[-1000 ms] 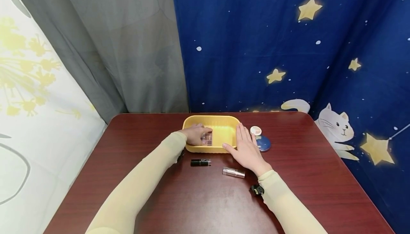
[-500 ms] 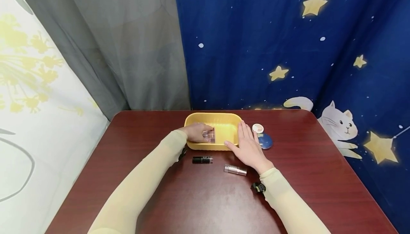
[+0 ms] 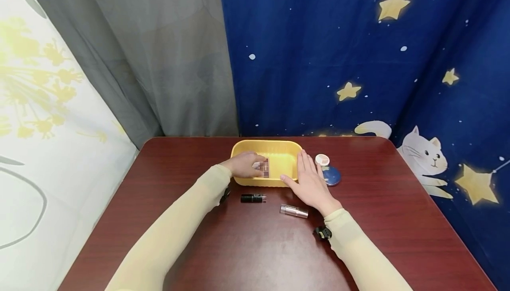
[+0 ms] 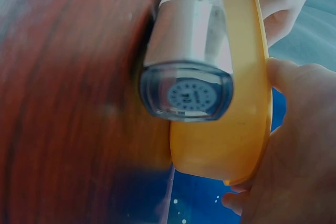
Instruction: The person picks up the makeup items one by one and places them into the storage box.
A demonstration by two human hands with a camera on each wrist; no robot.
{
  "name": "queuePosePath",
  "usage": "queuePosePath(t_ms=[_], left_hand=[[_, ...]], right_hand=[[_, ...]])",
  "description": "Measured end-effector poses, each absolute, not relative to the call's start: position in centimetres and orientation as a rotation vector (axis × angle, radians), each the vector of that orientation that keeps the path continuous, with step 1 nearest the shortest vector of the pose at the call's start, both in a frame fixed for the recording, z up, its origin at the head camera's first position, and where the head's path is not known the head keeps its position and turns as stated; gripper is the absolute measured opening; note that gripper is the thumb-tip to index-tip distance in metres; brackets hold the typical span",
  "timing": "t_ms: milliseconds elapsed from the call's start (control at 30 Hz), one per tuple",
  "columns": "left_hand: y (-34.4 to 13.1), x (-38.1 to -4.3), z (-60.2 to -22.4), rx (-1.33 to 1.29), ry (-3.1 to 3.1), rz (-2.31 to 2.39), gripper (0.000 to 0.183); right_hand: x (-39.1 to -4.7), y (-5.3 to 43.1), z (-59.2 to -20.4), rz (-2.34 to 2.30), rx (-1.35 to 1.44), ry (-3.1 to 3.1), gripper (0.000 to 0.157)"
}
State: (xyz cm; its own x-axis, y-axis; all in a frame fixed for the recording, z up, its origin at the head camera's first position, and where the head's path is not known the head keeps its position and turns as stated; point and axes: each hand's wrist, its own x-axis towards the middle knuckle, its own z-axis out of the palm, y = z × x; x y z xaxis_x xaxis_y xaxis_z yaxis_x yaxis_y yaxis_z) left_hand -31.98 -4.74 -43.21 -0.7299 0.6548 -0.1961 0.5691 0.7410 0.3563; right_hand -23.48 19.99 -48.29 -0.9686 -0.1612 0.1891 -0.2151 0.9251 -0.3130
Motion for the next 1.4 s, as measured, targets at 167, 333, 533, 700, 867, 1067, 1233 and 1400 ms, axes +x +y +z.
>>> queuePosePath(t_ms=[167, 333, 533, 700, 867, 1067, 1233, 1400], left_hand=[[-5.1, -31.1, -43.1, 0.976, 2.688, 0.452, 0.051], [-5.7, -29.8, -42.9, 1.041, 2.753, 0.502, 0.049], [-6.5, -27.9, -43.2, 1.062, 2.857, 0.551, 0.047], [-7.4, -26.6, -43.5, 1.225, 2.994, 0.567, 0.043], [-8.2, -25.8, -44.0, 1.514, 3.083, 0.584, 0.042], [-8.5, -24.4, -44.2, 1.723, 3.096, 0.602, 0.04], [-8.6, -23.2, -44.5, 1.814, 3.094, 0.49, 0.033], [-8.6, -22.4, -45.6, 1.817, 3.055, 0.262, 0.031]], right_hand=[[-23.6, 20.0, -48.3, 0.499, 0.288, -2.925, 0.105], [-23.5, 20.0, -48.4, 0.502, 0.281, -2.93, 0.103], [-23.4, 20.0, -48.4, 0.501, 0.291, -2.92, 0.105], [-23.4, 19.9, -48.3, 0.5, 0.292, -2.918, 0.105], [-23.4, 19.8, -48.3, 0.495, 0.281, -2.921, 0.105], [-23.3, 19.8, -48.4, 0.502, 0.288, -2.917, 0.105], [-23.3, 19.8, -48.3, 0.495, 0.29, -2.915, 0.105], [-23.4, 19.8, -48.3, 0.499, 0.286, -2.916, 0.105]])
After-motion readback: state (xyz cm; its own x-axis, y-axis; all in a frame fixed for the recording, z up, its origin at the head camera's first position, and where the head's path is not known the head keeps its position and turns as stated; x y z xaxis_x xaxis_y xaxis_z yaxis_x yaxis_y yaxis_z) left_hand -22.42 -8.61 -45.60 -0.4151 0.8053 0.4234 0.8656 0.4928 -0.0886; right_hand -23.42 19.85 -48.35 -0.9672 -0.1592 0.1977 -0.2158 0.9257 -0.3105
